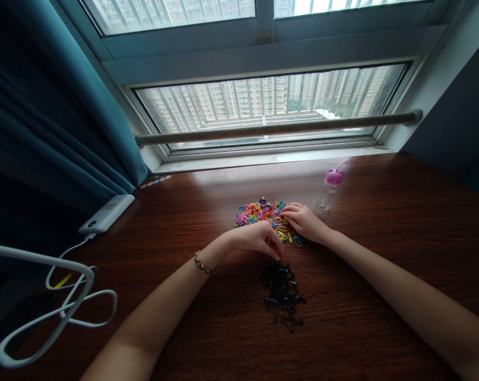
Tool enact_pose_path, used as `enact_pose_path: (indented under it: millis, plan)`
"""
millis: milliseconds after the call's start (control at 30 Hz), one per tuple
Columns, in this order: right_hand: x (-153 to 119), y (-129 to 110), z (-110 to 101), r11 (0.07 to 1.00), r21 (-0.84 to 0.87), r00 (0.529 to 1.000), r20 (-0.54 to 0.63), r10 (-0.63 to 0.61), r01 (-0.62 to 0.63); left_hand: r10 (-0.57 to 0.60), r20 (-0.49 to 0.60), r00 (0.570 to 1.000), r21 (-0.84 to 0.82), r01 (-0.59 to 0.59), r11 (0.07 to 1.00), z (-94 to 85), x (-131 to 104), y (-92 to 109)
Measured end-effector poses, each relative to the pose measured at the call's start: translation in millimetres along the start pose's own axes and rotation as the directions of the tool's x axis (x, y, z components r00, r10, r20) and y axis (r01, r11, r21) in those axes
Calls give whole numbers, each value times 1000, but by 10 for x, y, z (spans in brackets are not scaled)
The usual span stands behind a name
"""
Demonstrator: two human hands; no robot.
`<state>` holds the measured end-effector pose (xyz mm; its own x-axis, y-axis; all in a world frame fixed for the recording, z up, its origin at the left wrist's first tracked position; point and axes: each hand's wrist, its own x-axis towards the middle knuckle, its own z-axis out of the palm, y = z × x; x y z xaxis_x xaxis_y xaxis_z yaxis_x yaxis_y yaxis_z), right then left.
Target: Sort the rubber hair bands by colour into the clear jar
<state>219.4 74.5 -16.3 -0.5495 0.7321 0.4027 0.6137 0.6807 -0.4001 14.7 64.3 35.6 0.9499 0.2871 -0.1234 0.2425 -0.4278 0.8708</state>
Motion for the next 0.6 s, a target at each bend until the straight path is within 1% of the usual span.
enact_pose_path:
  millis: [33, 67, 100, 133, 167, 200, 233, 267, 300, 333, 367, 400, 433, 467, 533, 600]
  plan:
    - [0, -4, -1, 1000, 0, 1000, -4, 10, -10, -12, 44, 999, -23, 13, 1000, 15, 4, 10]
    - [0, -8, -1, 1000, 4, 1000, -11, 22, -22, -23, 47, 999, -32, 25, 999, 15, 6, 4]
    - [-1, -9, 0, 999, 13, 999, -19, 37, -37, -30, 4, 1000, -21, 30, 999, -1, 5, -18]
    - [-1, -8, 2, 998, 22, 998, -28, 51, -51, -35, -92, 995, 9, 35, 999, -31, 1, -56]
    - [-2, -5, 4, 997, 31, 997, -36, 66, -65, -32, -228, 973, 52, 45, 998, -73, -5, -109]
    - [-3, 0, 6, 996, 41, 996, -44, 80, -79, -20, -386, 922, 102, 64, 993, -123, -14, -173]
    - [-3, 8, 8, 994, 50, 994, -51, 95, -93, -7, -551, 835, 142, 101, 985, -177, -26, -247]
    - [-3, 16, 8, 992, 62, 992, -59, 110, -106, 11, -678, 735, 170, 143, 975, -231, -41, -325]
    - [-2, 25, 6, 989, 79, 989, -71, 128, -122, 34, -770, 637, 196, 185, 963, -280, -58, -403]
    - [1, 34, 3, 985, 103, 985, -86, 150, -140, 66, -813, 578, 235, 222, 946, -322, -75, -478]
    - [4, 42, -2, 978, 133, 979, -105, 173, -159, 102, -833, 544, 279, 252, 927, -352, -92, -545]
    - [8, 49, -8, 971, 165, 972, -124, 197, -176, 128, -836, 534, 319, 283, 904, -370, -106, -602]
    - [12, 54, -15, 962, 195, 964, -144, 223, -193, 136, -831, 539, 351, 320, 880, -377, -115, -648]
    - [15, 59, -21, 952, 221, 955, -163, 249, -211, 125, -822, 556, 373, 359, 856, -372, -121, -683]
    - [20, 68, -26, 939, 250, 938, -194, 288, -237, 60, -790, 611, 395, 431, 811, -340, -117, -722]
    - [19, 75, -19, 944, 235, 940, -192, 280, -233, -9, -743, 669, 411, 467, 783, -302, -102, -736]
